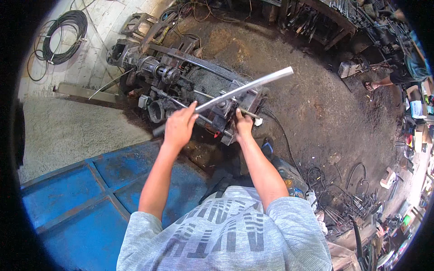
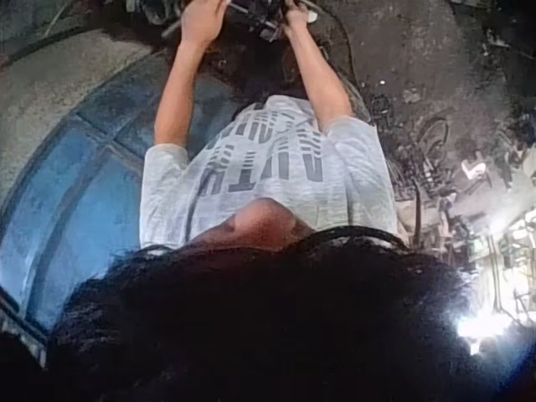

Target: Operating a manual lathe to machine a metal rod and cleaning the gear box area.

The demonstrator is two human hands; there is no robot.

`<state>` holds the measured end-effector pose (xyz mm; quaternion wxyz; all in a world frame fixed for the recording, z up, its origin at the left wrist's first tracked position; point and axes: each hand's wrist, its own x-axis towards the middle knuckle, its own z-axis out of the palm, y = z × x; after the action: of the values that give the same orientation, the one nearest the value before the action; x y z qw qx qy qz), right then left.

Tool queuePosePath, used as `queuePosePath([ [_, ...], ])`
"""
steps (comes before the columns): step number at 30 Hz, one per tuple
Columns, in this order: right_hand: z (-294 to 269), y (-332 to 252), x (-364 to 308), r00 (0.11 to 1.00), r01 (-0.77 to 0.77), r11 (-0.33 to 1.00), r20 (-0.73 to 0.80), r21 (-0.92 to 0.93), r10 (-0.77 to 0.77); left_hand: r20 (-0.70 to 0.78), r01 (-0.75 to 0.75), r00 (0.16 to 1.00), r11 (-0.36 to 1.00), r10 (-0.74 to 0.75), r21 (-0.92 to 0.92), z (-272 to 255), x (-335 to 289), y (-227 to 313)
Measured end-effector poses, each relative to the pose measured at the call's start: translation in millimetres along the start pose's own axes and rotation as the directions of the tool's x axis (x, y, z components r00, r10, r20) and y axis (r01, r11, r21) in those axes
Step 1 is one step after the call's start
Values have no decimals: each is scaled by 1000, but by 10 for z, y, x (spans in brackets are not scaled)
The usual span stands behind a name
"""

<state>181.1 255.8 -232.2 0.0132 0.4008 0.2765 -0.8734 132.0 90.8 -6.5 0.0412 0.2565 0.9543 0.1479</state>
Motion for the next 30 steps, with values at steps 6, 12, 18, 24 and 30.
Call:
queuePosePath([
  [6, -72, -179, -79, 981, 137, 985, -155, 104, -120, -30, -29, 999, 966, 22, -258, 206, -650, 483],
  [12, -800, -410, -187, 945, 228, 944, -287, 237, -156, 360, 17, 914, 866, 190, -500, 223, -544, 1167],
  [18, -1808, -739, -428, 916, 362, 900, -269, 242, -296, 242, -43, 905, 641, 351, -766, 542, 322, 1307],
  [24, -2034, -1236, -1139, 832, 488, 861, -375, 144, -409, 47, -90, 984, 705, 172, -704, 482, 917, 808],
  [30, -1313, -1527, -2129, 689, 700, 712, -306, 48, -657, 52, -436, 875, 831, 481, -346, 195, 245, 502],
])
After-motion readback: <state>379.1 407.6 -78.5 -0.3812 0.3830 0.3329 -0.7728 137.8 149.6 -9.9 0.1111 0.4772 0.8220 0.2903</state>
